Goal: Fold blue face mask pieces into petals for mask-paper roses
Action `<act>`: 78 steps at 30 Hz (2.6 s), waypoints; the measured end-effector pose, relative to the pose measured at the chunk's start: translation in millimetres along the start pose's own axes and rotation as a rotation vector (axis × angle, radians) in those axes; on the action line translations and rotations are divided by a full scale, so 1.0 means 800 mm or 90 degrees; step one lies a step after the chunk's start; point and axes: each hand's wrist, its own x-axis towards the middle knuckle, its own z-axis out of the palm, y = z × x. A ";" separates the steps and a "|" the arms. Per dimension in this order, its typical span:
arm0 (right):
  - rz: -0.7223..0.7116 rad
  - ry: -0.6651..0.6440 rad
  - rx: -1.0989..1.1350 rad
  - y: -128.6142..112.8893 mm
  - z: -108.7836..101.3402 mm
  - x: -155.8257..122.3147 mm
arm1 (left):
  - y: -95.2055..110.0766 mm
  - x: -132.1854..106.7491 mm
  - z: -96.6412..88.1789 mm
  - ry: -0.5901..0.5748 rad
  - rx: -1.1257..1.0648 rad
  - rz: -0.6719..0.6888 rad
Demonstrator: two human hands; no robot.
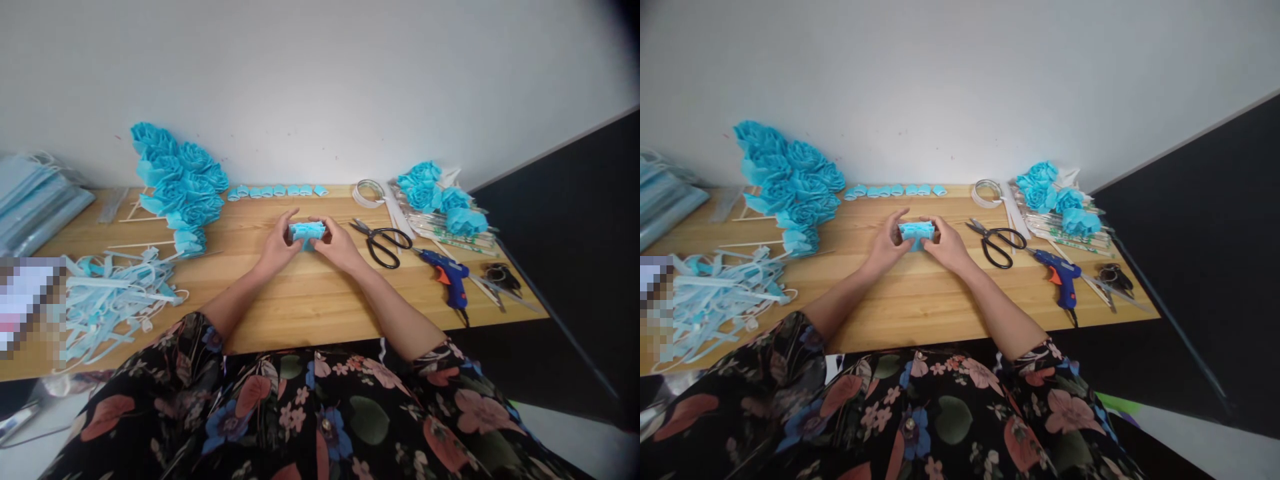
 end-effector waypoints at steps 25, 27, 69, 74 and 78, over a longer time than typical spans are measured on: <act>-0.209 0.059 -0.158 0.013 -0.016 0.009 | 0.022 0.011 -0.026 -0.011 0.360 0.268; -0.172 0.003 -0.228 0.019 -0.016 0.012 | 0.017 0.013 -0.027 -0.085 0.433 0.262; 0.009 -0.077 0.045 -0.004 -0.023 0.001 | 0.029 0.001 -0.019 -0.112 0.024 0.178; -0.034 -0.047 -0.018 -0.005 -0.018 -0.002 | 0.037 0.000 -0.019 -0.055 -0.030 0.026; -0.046 -0.038 -0.048 -0.004 -0.016 -0.003 | 0.034 0.002 -0.015 -0.089 0.055 -0.005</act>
